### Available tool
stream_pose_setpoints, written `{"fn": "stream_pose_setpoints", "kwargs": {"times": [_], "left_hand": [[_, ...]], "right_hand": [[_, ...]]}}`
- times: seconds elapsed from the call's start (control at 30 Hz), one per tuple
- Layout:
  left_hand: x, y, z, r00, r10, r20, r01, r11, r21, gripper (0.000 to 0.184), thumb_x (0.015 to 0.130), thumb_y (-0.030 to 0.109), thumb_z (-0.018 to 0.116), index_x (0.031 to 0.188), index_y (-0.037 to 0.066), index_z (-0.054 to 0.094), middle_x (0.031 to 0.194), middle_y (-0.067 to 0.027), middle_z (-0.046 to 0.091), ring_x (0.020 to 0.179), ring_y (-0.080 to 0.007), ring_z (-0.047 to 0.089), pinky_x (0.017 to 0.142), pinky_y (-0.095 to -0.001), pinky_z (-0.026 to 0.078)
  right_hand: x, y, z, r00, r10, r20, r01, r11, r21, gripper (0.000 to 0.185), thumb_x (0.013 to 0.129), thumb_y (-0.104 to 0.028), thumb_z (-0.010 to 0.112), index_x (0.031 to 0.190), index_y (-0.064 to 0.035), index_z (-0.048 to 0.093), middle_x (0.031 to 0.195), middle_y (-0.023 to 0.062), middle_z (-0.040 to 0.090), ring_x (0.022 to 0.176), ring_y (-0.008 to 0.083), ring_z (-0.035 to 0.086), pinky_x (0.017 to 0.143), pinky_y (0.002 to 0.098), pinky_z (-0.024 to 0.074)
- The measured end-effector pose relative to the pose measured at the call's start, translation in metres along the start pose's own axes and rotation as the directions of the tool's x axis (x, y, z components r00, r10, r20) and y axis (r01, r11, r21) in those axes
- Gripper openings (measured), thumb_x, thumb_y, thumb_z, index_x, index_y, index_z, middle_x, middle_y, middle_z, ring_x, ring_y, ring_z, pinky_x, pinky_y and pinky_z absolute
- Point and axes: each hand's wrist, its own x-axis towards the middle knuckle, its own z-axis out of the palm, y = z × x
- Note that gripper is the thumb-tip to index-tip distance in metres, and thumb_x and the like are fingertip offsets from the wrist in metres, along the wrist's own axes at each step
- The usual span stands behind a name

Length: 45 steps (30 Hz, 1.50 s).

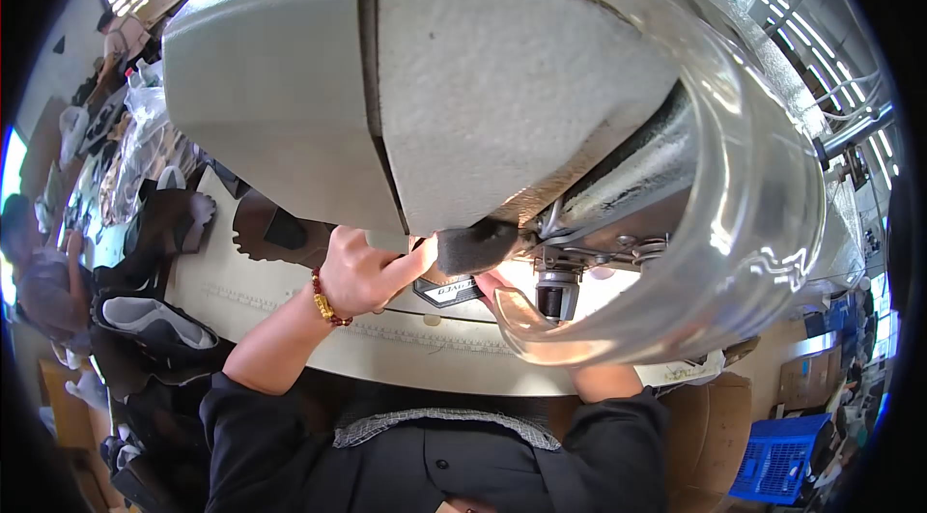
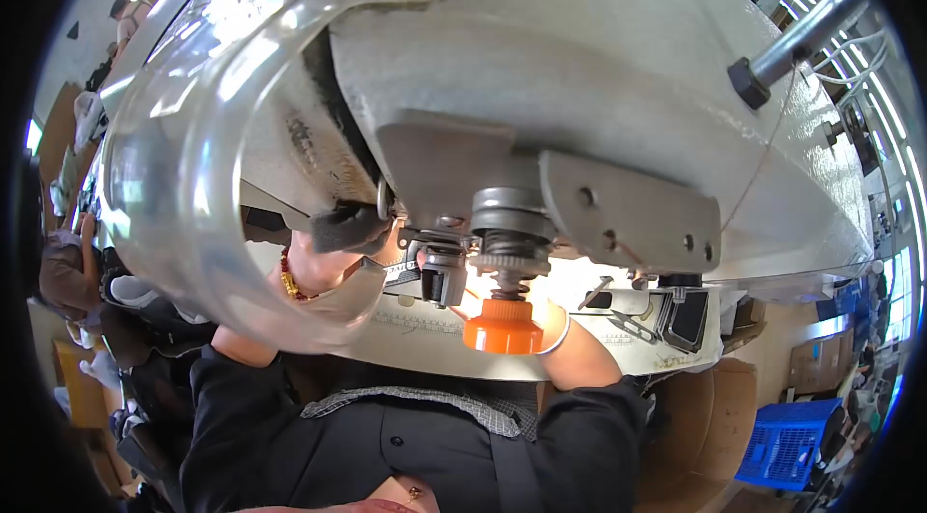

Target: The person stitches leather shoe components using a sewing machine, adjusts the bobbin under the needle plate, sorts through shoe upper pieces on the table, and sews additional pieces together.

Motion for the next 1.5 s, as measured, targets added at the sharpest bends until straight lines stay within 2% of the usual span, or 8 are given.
{"fn": "stream_pose_setpoints", "kwargs": {"times": [0.3, 0.5, 0.6, 0.67, 0.83, 1.03, 1.27, 1.5], "left_hand": [[-0.008, -0.001, 0.0, 0.996, -0.056, 0.07, 0.057, 0.998, -0.016, 0.033, 0.059, 0.008, 0.065, 0.092, 0.009, 0.071, 0.082, -0.0043, 0.069, 0.069, -0.0212, 0.064, 0.055, -0.0309, 0.049], [-0.016, 0.0, 0.007, 0.993, -0.041, 0.107, 0.017, 0.975, 0.221, 0.027, 0.061, 0.006, 0.064, 0.087, 0.01, 0.07, 0.092, -0.0051, 0.069, 0.086, -0.0263, 0.066, 0.073, -0.0398, 0.052], [-0.019, -0.005, 0.005, 0.993, -0.035, 0.113, 0.015, 0.985, 0.171, 0.027, 0.06, 0.004, 0.067, 0.085, 0.012, 0.07, 0.095, -0.005, 0.069, 0.091, -0.0283, 0.065, 0.079, -0.0442, 0.05], [-0.032, -0.015, 0.013, 0.998, -0.012, 0.054, 0.007, 0.997, 0.082, 0.028, 0.06, 0.003, 0.069, 0.085, 0.014, 0.071, 0.099, -0.0054, 0.068, 0.095, -0.0294, 0.064, 0.079, -0.0458, 0.05], [-0.059, -0.028, 0.036, 0.999, 0.038, 0.028, -0.043, 0.975, 0.22, 0.025, 0.065, 0.003, 0.07, 0.088, 0.014, 0.07, 0.107, -0.0047, 0.065, 0.101, -0.031, 0.06, 0.079, -0.0474, 0.049], [-0.056, -0.027, 0.034, 0.99, -0.016, 0.138, -0.018, 0.97, 0.241, 0.022, 0.071, 0.011, 0.076, 0.092, 0.011, 0.07, 0.108, -0.0054, 0.065, 0.099, -0.0314, 0.062, 0.078, -0.0466, 0.05], [-0.065, -0.042, 0.051, 0.993, -0.049, 0.106, 0.03, 0.984, 0.174, 0.031, 0.075, 0.011, 0.077, 0.105, 0.008, 0.069, 0.11, -0.0098, 0.065, 0.099, -0.0319, 0.064, 0.079, -0.0454, 0.051], [-0.014, -0.023, 0.028, 0.997, -0.042, -0.063, 0.053, 0.983, 0.174, 0.032, 0.07, 0.008, 0.076, 0.102, 0.008, 0.071, 0.111, -0.009, 0.065, 0.099, -0.0309, 0.064, 0.081, -0.0459, 0.051]], "right_hand": [[-0.003, -0.013, -0.041, 0.991, -0.024, 0.128, 0.017, 0.998, 0.056, 0.03, 0.088, -0.005, 0.065, 0.117, -0.0002, 0.061, 0.113, 0.0111, 0.064, 0.101, 0.0209, 0.062, 0.09, 0.0338, 0.049], [-0.002, -0.017, -0.053, 0.986, -0.038, 0.161, 0.028, 0.998, 0.062, 0.03, 0.087, -0.005, 0.067, 0.116, -0.0009, 0.062, 0.11, 0.0107, 0.065, 0.099, 0.0209, 0.063, 0.088, 0.0337, 0.0496], [-0.001, -0.019, -0.055, 0.984, -0.044, 0.172, 0.034, 0.997, 0.065, 0.029, 0.086, -0.004, 0.067, 0.115, -0.0013, 0.063, 0.109, 0.0105, 0.065, 0.098, 0.021, 0.063, 0.087, 0.0336, 0.0499], [-0.002, -0.02, -0.057, 0.982, -0.048, 0.184, 0.037, 0.997, 0.062, 0.029, 0.086, -0.004, 0.068, 0.115, -0.0015, 0.063, 0.108, 0.0104, 0.066, 0.097, 0.021, 0.064, 0.087, 0.0336, 0.0501], [-0.002, -0.02, -0.06, 0.979, -0.05, 0.198, 0.039, 0.997, 0.059, 0.029, 0.085, -0.004, 0.069, 0.114, -0.0021, 0.064, 0.106, 0.0101, 0.066, 0.095, 0.0211, 0.064, 0.085, 0.0335, 0.0506], [0.002, -0.016, -0.068, 0.972, -0.064, 0.225, 0.051, 0.997, 0.062, 0.029, 0.084, -0.004, 0.07, 0.112, -0.0028, 0.065, 0.104, 0.0097, 0.067, 0.093, 0.0212, 0.065, 0.083, 0.0334, 0.0512], [0.01, -0.004, -0.053, 0.983, -0.068, 0.171, 0.062, 0.997, 0.04, 0.029, 0.082, -0.003, 0.071, 0.11, -0.0036, 0.066, 0.101, 0.0092, 0.068, 0.09, 0.0213, 0.066, 0.081, 0.0333, 0.0519], [0.02, 0.019, -0.002, 0.995, -0.096, 0.008, 0.097, 0.995, -0.039, 0.029, 0.081, -0.003, 0.073, 0.109, -0.0045, 0.068, 0.098, 0.0087, 0.069, 0.088, 0.0214, 0.067, 0.078, 0.0332, 0.0527]]}}
